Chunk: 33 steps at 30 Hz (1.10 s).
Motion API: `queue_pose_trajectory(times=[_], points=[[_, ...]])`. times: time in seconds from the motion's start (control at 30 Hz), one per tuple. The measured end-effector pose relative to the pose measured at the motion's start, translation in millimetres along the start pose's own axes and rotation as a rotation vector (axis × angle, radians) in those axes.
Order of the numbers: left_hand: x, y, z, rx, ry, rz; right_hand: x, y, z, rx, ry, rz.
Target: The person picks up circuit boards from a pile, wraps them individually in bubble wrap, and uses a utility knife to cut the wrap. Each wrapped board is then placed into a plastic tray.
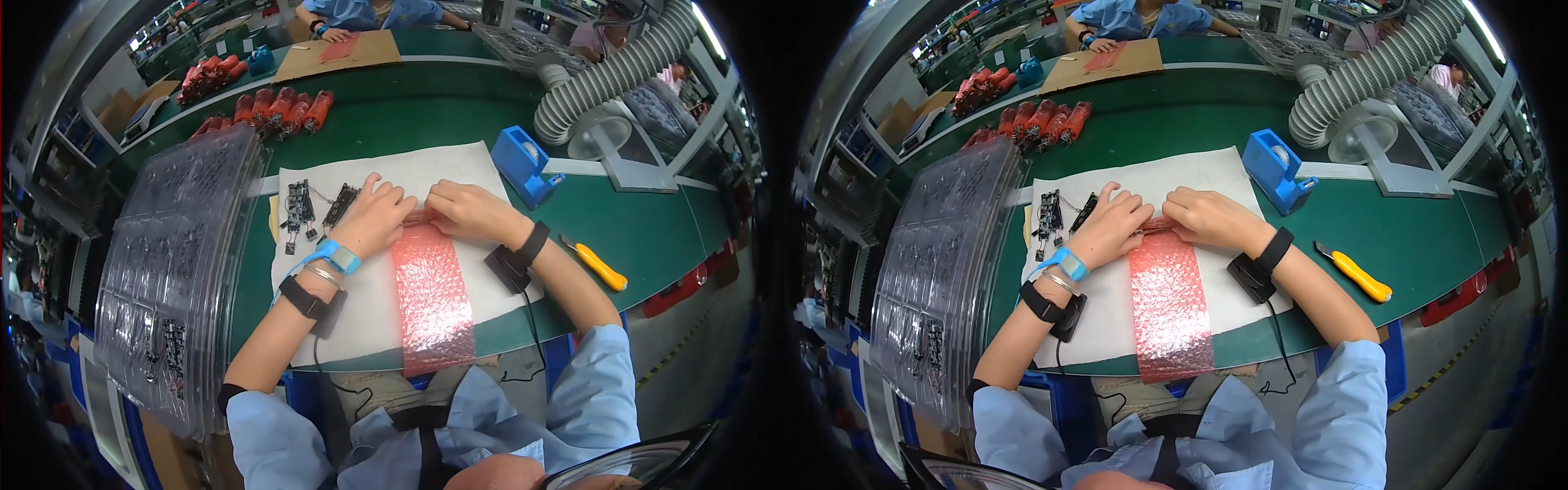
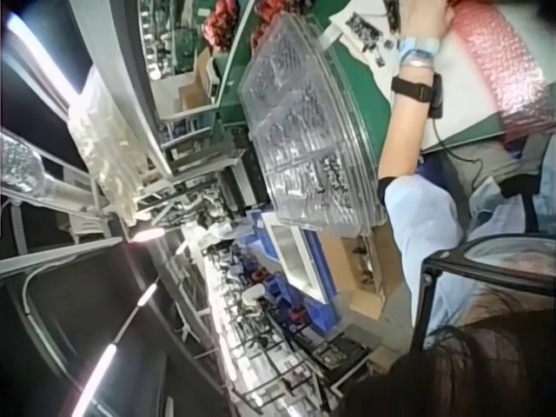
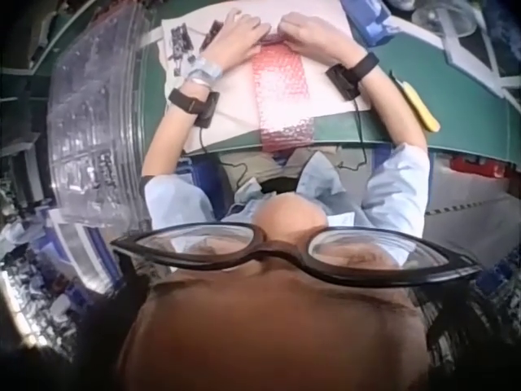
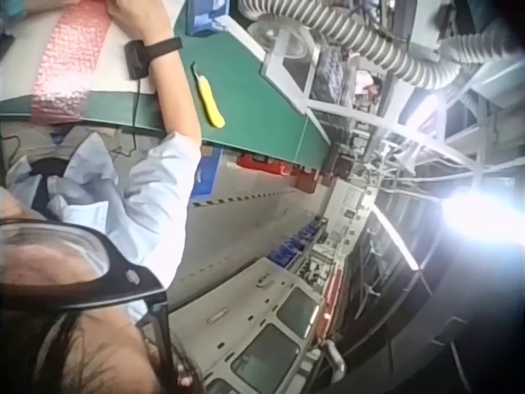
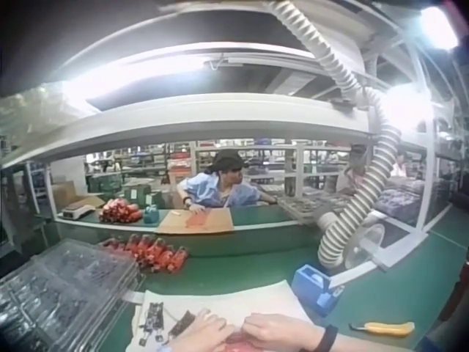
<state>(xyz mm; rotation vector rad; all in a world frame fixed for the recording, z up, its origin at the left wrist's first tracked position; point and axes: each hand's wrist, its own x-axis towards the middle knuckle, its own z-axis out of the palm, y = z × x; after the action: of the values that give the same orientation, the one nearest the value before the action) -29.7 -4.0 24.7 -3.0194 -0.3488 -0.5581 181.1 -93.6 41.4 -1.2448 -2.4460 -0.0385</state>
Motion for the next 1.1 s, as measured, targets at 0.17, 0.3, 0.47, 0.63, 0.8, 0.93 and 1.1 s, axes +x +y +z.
queue_pose_trajectory(times=[0.17,0.3,0.47,0.63,0.8,0.93,1.1], points=[[-3,-1,-5,-0.166,-0.112,0.002,-1,-2,5,-0.035,-0.028,-0.080],[-7,0,-11,-0.330,-0.212,-0.051,-8,1,-1,0.045,-0.069,-0.093],[-17,10,3,-0.378,-0.015,-0.136,-13,-4,-8,0.357,-0.060,0.103],[-16,11,2,-0.464,-0.027,-0.214,-16,-2,-2,0.371,0.021,0.223],[-22,10,3,-0.559,0.001,-0.316,-10,-5,-5,0.335,-0.044,0.171],[-25,10,1,-0.524,-0.035,-0.331,-3,-8,-14,0.244,-0.131,0.145],[-22,16,-5,-0.444,-0.101,-0.396,25,-2,-37,0.164,-0.398,0.101]])
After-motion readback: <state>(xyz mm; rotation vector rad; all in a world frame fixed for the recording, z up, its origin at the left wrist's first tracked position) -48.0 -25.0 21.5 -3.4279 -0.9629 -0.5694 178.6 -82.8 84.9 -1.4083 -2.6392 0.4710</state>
